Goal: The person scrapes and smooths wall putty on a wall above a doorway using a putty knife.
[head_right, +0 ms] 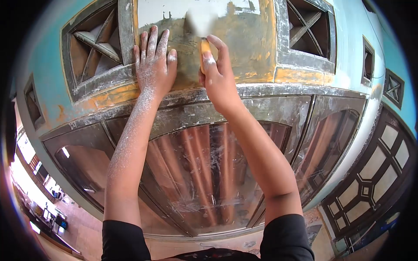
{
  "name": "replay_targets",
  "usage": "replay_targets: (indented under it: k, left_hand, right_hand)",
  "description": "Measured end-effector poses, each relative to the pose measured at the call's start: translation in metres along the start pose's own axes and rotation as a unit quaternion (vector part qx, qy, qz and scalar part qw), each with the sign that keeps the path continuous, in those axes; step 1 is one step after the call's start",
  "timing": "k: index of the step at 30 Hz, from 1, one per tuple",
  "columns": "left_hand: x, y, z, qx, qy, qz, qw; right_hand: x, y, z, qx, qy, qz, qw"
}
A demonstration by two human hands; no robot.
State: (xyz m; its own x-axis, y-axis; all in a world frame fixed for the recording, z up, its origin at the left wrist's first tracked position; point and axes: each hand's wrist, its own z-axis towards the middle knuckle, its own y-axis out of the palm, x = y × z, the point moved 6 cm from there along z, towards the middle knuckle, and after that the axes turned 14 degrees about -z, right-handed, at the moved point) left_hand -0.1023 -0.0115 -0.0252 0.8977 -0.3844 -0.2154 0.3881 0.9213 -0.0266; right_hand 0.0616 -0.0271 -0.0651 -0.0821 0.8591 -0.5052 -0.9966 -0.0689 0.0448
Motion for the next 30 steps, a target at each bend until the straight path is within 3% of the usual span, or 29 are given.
replay_targets:
  k: [2,5,10,12,13,14,16,18,20,21,22,24,25,26,28,30]
  left_hand:
    - [0.000,-0.005,-0.001,0.006,0.005,-0.016,1.000]
    - [0.013,-0.007,-0.007,-0.063,0.085,-0.064,0.992]
    - [0.023,0.001,-0.026,-0.109,0.106,-0.081,0.985]
    - [0.027,0.000,-0.028,-0.086,0.079,-0.135,0.984]
    - [0.033,0.003,-0.032,-0.124,0.067,-0.124,0.982]
    - [0.038,0.005,-0.036,-0.141,0.011,-0.238,0.961]
    - [0.042,0.000,-0.044,-0.076,-0.065,-0.369,0.924]
    - [0.045,-0.008,-0.046,-0.075,-0.080,-0.352,0.929]
    - [0.040,-0.010,-0.050,-0.042,-0.229,-0.492,0.839]
    - [0.046,-0.017,-0.047,0.010,-0.273,-0.566,0.778]
    - [0.044,-0.021,-0.044,0.011,-0.273,-0.564,0.780]
    - [0.029,-0.038,-0.039,-0.022,-0.240,-0.343,0.908]
    - [0.023,-0.043,-0.034,-0.048,-0.282,-0.342,0.895]
    - [0.018,-0.045,-0.039,-0.065,-0.388,-0.406,0.825]
    - [-0.013,-0.052,-0.044,-0.035,-0.319,-0.268,0.908]
    - [-0.024,-0.057,-0.051,-0.036,-0.325,-0.245,0.913]
  right_hand:
    - [0.014,-0.004,-0.012,-0.008,0.057,-0.026,0.998]
    - [0.036,-0.005,-0.017,-0.030,0.067,-0.033,0.997]
    - [0.030,0.004,-0.032,-0.059,0.115,-0.033,0.991]
    - [0.036,0.010,-0.034,-0.073,0.106,-0.011,0.992]
    - [0.039,0.013,-0.032,-0.075,0.090,-0.035,0.992]
    - [0.041,0.015,-0.030,-0.078,0.072,-0.057,0.993]
    - [0.035,0.018,-0.026,-0.075,0.030,-0.084,0.993]
    - [0.027,0.025,-0.026,-0.121,-0.009,-0.138,0.983]
    - [0.016,0.022,-0.026,-0.131,-0.033,-0.149,0.980]
    - [0.011,0.022,-0.027,-0.179,-0.046,-0.228,0.956]
    - [0.008,0.022,-0.027,-0.225,-0.060,-0.304,0.924]
    - [0.006,0.013,-0.021,-0.251,-0.071,-0.315,0.912]
    - [0.000,0.005,-0.013,-0.207,-0.167,-0.448,0.853]
    - [-0.006,-0.003,-0.005,-0.157,-0.256,-0.567,0.767]
    - [-0.022,-0.033,0.027,-0.097,-0.255,-0.640,0.718]
    - [-0.026,-0.066,0.054,0.054,-0.322,-0.640,0.696]
